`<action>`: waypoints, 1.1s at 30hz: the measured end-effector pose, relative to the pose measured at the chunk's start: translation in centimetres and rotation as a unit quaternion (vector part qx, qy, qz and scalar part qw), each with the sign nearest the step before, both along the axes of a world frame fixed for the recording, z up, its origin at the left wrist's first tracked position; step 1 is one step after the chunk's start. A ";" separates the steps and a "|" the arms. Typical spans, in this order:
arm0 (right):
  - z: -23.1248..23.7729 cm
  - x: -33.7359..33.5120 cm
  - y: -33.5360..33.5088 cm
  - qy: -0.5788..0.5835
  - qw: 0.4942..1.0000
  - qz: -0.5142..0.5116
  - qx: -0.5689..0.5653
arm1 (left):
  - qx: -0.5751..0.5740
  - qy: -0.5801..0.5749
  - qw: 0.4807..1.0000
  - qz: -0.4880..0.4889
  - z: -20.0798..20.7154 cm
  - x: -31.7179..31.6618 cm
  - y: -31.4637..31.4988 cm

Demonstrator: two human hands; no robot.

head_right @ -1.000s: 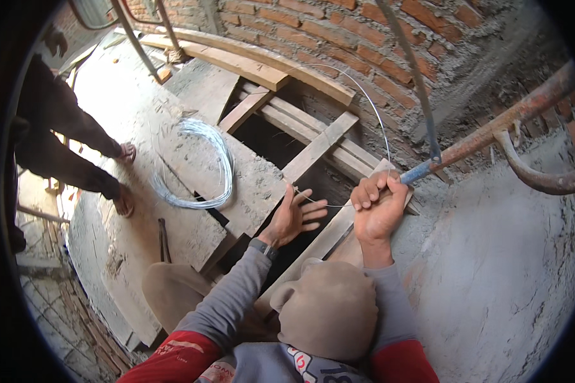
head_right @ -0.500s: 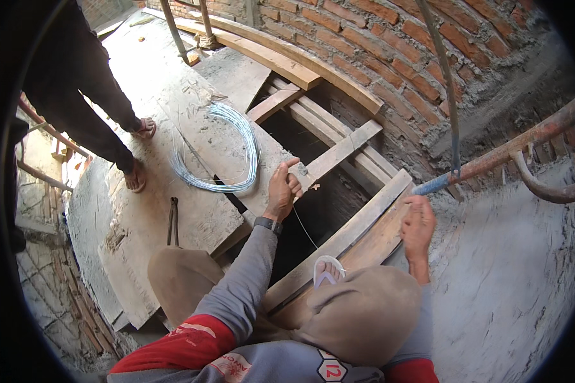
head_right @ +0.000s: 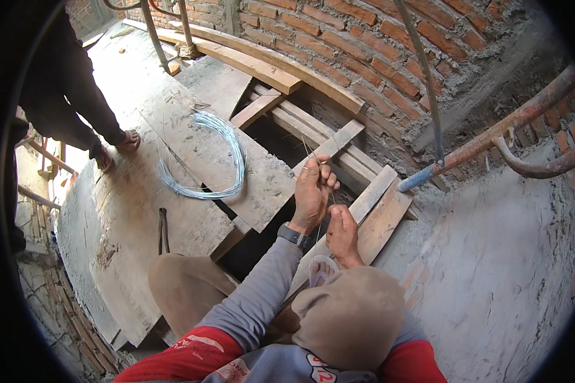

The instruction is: The person secures metal scaffolding poles using wire and pliers. They wrap wire around the poles, twist it with pliers, and tighten the connections to stabilize the structure.

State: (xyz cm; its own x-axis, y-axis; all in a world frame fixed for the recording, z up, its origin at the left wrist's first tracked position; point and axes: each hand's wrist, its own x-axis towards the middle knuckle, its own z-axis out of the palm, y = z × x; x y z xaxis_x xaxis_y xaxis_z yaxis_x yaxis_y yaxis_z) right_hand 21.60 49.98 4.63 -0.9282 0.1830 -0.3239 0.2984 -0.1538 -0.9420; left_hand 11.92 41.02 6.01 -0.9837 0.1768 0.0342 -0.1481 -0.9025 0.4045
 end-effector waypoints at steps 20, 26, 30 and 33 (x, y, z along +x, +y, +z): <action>1.2 2.9 -0.4 -0.195 0.866 0.278 -0.367 | 0.036 -0.050 0.998 -0.020 2.2 -0.1 -2.5; 4.5 2.0 2.1 -0.121 0.926 0.216 0.286 | 0.005 -0.089 0.992 0.093 4.1 -1.8 -6.0; 5.9 2.6 3.8 0.028 0.835 0.155 0.528 | -0.012 -0.061 0.984 0.167 4.6 -1.3 -4.0; 5.9 3.7 4.6 0.080 0.809 0.132 0.567 | -0.027 -0.054 0.979 0.193 4.7 -1.6 -2.8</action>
State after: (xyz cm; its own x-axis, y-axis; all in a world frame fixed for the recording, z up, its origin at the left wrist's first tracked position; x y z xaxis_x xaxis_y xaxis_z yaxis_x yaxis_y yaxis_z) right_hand 25.31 54.62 10.55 -0.9969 0.0671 0.0417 0.0403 0.8857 -0.4625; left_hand 10.31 38.25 10.67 -0.9747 -0.2108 -0.0735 0.1554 -0.8771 0.4544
